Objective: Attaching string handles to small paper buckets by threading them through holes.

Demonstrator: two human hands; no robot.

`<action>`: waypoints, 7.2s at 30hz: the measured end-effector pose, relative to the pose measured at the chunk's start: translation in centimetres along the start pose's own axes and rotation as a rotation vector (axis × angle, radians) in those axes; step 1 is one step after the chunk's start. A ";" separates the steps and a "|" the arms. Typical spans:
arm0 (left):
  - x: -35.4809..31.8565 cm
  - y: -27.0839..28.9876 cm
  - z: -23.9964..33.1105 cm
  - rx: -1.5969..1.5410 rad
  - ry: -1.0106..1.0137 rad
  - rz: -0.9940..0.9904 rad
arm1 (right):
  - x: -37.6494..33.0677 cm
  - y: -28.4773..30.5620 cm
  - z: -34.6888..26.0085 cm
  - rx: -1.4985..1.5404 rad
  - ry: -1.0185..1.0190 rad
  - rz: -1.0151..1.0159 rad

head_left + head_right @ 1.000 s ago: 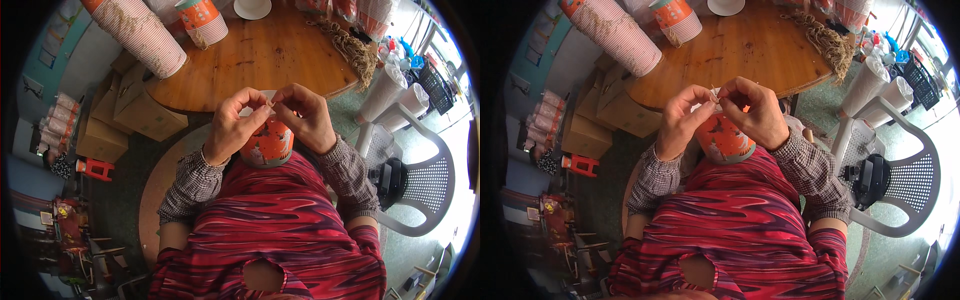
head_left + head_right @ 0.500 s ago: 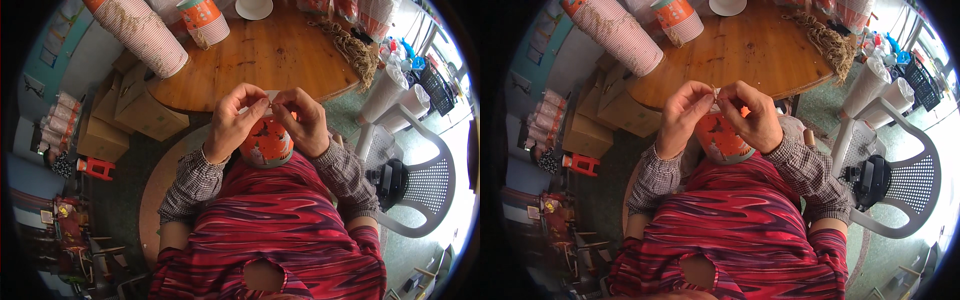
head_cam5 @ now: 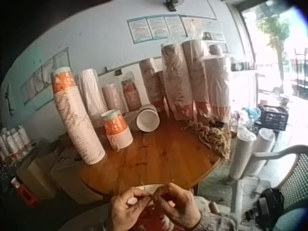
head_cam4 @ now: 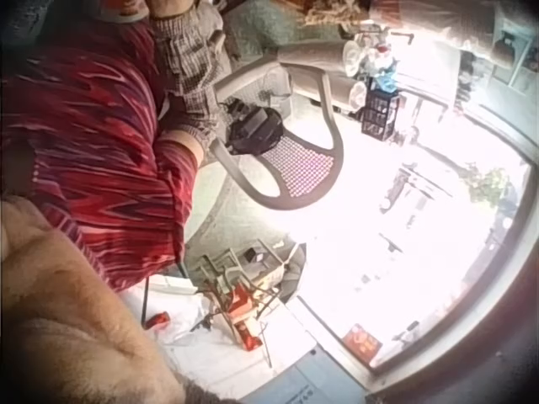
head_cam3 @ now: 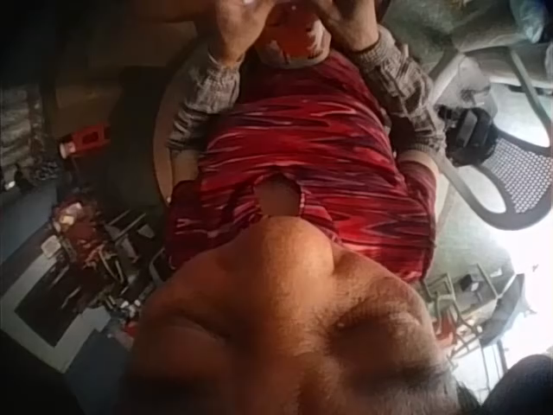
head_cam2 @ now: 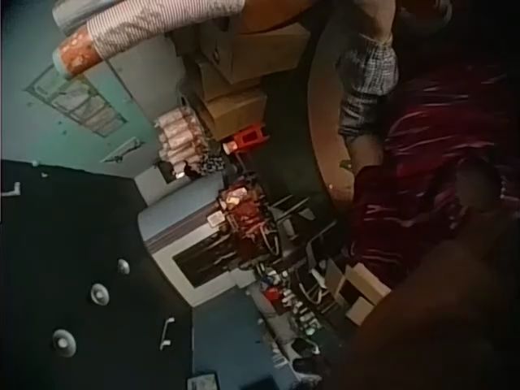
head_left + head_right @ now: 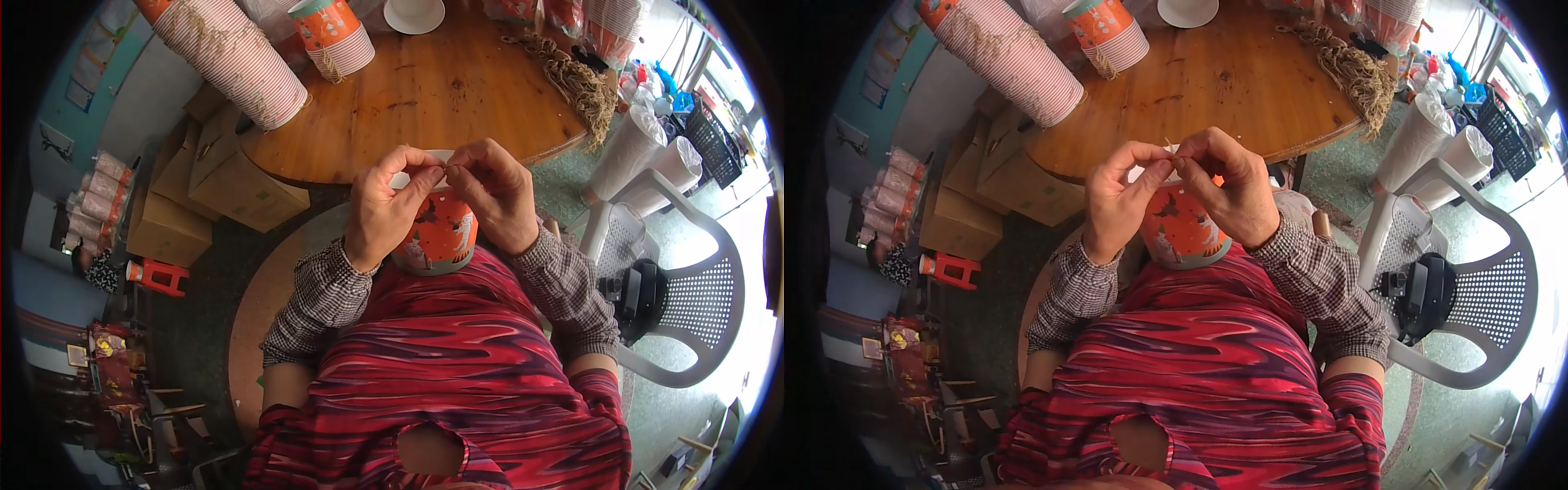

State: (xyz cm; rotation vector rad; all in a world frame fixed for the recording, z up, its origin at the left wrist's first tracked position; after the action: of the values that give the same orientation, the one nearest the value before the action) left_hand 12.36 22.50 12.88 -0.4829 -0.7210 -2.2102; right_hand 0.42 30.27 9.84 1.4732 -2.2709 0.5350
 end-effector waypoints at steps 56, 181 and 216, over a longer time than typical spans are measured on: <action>0.4 -0.6 -0.5 -0.485 0.438 -0.234 | -0.3 0.4 -0.4 0.003 0.037 0.049; -1.4 3.8 -2.1 -0.168 0.212 -0.027 | 2.8 -2.8 -0.9 -0.262 -0.159 -0.335; -3.1 1.1 -0.1 0.106 -0.201 -0.099 | -1.4 -0.2 -6.0 -0.005 -0.105 -0.418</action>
State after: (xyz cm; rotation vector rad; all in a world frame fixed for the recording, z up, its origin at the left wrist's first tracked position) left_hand 15.20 23.48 11.57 -0.6344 -0.9822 -2.2211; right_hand 1.77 34.28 14.30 1.9423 -1.9486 0.3302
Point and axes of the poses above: each hand's wrist, its own x-axis towards the middle knuckle, its own y-axis out of the back of the hand, z = x × y, the point moved 6 cm from there along x, towards the middle knuckle, and after that the axes turned 1 degree about -x, right-handed, at the moved point
